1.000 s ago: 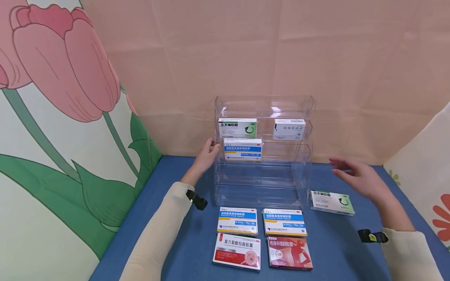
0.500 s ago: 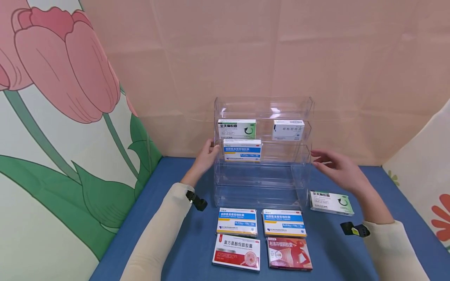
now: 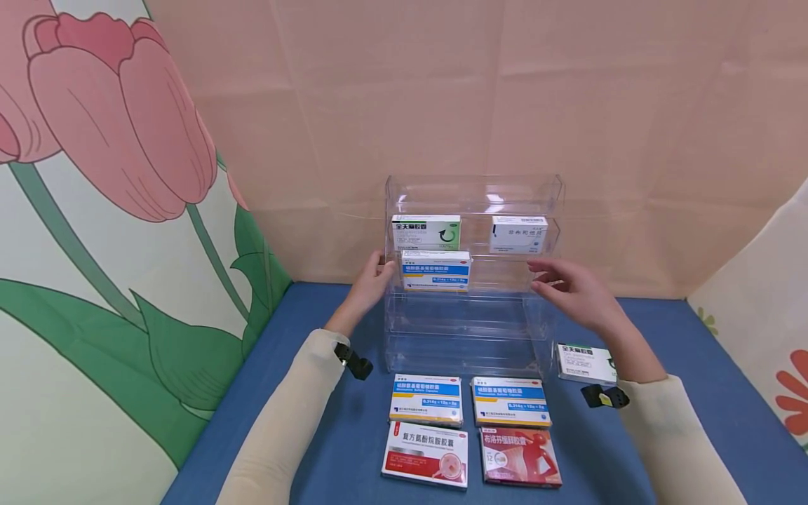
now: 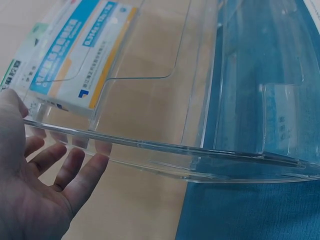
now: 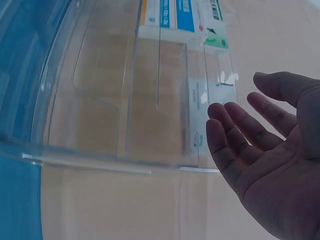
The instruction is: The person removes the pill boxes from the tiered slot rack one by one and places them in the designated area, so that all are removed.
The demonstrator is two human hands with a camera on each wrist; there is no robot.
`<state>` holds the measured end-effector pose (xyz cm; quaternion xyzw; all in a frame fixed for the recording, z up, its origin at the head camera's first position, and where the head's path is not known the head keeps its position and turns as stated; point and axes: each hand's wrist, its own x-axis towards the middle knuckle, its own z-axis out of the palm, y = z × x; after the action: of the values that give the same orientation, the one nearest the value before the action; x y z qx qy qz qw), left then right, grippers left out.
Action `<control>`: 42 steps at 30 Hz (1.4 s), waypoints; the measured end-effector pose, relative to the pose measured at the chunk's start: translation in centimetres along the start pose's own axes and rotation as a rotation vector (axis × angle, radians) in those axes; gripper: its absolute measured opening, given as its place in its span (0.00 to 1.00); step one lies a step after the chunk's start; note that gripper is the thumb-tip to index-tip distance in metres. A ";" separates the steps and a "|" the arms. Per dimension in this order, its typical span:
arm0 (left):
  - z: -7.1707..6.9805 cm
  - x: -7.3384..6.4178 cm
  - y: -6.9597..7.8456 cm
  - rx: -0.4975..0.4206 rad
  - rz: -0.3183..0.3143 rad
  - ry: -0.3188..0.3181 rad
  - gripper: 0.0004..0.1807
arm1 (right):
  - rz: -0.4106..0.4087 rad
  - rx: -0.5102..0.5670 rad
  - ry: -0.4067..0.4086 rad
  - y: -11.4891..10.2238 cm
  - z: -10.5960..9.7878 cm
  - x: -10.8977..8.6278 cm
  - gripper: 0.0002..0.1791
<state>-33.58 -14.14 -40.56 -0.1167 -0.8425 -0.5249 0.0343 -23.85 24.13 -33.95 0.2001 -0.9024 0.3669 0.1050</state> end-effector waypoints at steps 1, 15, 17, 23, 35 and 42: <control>0.0 0.0 0.0 0.000 0.001 0.001 0.28 | -0.005 0.003 -0.002 0.0 0.2 0.2 0.24; 0.1 0.2 -0.1 0.015 -0.013 0.005 0.28 | 0.009 0.062 -0.047 -0.3 2.7 3.1 0.26; 0.2 0.2 -0.2 0.017 -0.015 0.006 0.28 | 0.008 0.067 -0.046 -0.4 3.0 3.4 0.26; 0.2 0.2 -0.2 0.010 -0.015 -0.002 0.27 | 0.019 0.091 -0.030 -0.5 3.9 4.4 0.26; 0.1 0.3 -0.5 0.021 -0.011 0.013 0.27 | 0.061 0.114 -0.022 -1.0 5.7 6.3 0.26; 0.2 0.4 -0.6 0.013 -0.006 0.013 0.28 | 0.114 0.124 -0.024 -1.2 6.3 6.7 0.26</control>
<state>-34.06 -14.13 -41.10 -0.1104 -0.8459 -0.5203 0.0390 -29.65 16.96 -35.43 0.1591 -0.8891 0.4250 0.0604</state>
